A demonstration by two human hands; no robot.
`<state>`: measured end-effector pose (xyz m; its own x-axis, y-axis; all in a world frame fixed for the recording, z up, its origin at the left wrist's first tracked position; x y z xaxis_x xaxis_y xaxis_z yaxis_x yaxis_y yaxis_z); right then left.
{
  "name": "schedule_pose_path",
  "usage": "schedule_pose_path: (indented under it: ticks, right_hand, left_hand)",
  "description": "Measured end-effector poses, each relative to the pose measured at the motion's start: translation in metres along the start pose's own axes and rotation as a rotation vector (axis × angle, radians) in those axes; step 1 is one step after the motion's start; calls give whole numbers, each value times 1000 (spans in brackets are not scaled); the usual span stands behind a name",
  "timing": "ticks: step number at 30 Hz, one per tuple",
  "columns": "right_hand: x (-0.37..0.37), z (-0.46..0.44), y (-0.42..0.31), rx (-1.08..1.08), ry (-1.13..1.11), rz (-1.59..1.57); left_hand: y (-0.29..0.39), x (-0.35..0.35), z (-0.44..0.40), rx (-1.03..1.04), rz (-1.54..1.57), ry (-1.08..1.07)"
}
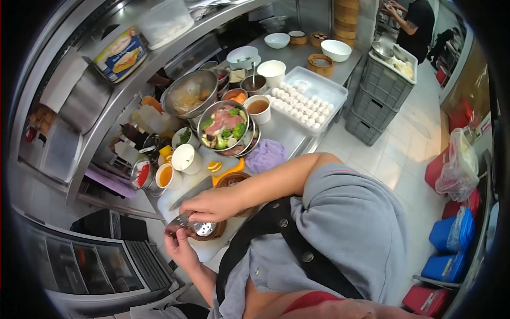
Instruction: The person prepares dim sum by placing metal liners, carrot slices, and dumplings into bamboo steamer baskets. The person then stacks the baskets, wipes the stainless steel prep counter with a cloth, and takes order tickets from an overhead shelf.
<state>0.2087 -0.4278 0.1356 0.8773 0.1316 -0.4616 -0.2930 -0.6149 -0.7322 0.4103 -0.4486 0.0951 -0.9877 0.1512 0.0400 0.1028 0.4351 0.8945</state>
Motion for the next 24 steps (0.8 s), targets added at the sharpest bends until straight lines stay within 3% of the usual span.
schedule_pose_path:
  ticks: [4, 9, 13, 17, 20, 24]
  right_hand:
    - [-7, 10, 23, -142, 93, -151]
    - [-59, 44, 18, -243, 35, -3]
    - [-131, 85, 16, -366, 118, 152]
    - [-216, 129, 41, -352, 214, 329]
    - [-273, 163, 72, -247, 274, 415]
    - [-337, 212, 122, 162, 414, 655]
  left_hand:
    - [14, 18, 10, 9, 58, 104]
    - [25, 45, 14, 208, -233, 128]
    - [53, 119, 18, 406, -261, 130]
    - [51, 176, 21, 413, 4, 111]
    - [47, 225, 19, 274, 15, 119]
    - [19, 249, 8, 72, 267, 16]
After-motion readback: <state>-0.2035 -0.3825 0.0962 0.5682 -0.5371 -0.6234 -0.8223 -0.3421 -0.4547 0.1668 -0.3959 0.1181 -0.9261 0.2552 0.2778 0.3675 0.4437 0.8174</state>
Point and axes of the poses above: each hand's wrist, its own z-axis away from the middle knuckle, its own x-axis out of the palm, y = z × x, the point moved 2 cm from there along -z, towards the middle knuckle, and after that the axes turned 7 degrees about y, right-handed, at the moved point
